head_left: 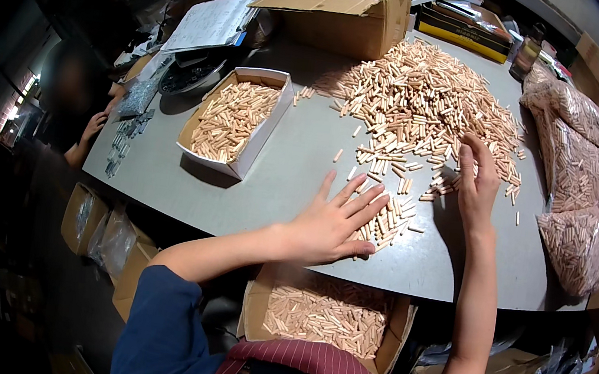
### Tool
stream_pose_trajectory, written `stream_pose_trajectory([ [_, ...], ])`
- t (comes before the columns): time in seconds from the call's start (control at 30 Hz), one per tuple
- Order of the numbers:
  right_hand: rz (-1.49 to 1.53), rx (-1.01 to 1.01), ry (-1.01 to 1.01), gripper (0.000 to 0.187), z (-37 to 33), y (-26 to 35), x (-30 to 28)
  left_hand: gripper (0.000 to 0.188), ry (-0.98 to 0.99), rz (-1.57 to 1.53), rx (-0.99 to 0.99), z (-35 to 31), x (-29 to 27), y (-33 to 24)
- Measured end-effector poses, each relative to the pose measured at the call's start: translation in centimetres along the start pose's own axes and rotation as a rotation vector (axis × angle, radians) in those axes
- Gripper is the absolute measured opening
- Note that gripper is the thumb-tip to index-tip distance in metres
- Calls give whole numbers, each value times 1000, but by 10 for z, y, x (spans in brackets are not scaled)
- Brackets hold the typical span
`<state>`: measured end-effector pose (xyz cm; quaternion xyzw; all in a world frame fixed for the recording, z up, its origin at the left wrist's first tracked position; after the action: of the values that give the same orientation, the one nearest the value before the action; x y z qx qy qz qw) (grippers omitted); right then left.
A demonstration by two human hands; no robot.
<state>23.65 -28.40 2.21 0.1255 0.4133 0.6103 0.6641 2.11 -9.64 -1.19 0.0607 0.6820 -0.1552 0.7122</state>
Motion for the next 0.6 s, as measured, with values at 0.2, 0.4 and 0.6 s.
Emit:
stream_pose_trajectory([
  [0.2,-118,-144,55,21,-1,8,6,72,-158,-48,63,9,-13,-2],
  [0.4,-155,-139,62,17,1,-2,0,21,-480,-250,48,71,-29,30],
  [0.6,-127,-64,27,18,3,-12,-6,28,-385,-232,71,90,-19,28],
])
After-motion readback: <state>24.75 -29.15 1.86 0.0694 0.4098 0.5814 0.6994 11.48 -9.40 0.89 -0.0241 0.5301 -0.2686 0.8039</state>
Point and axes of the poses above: each hand's wrist, its own z-axis towards the middle knuckle, its own x-axis out of the palm, y = z × x, the point moved 5 cm from there along z, towards the middle knuckle, and after that the axes turned 4 degrees about y, right-handed, at the moved point
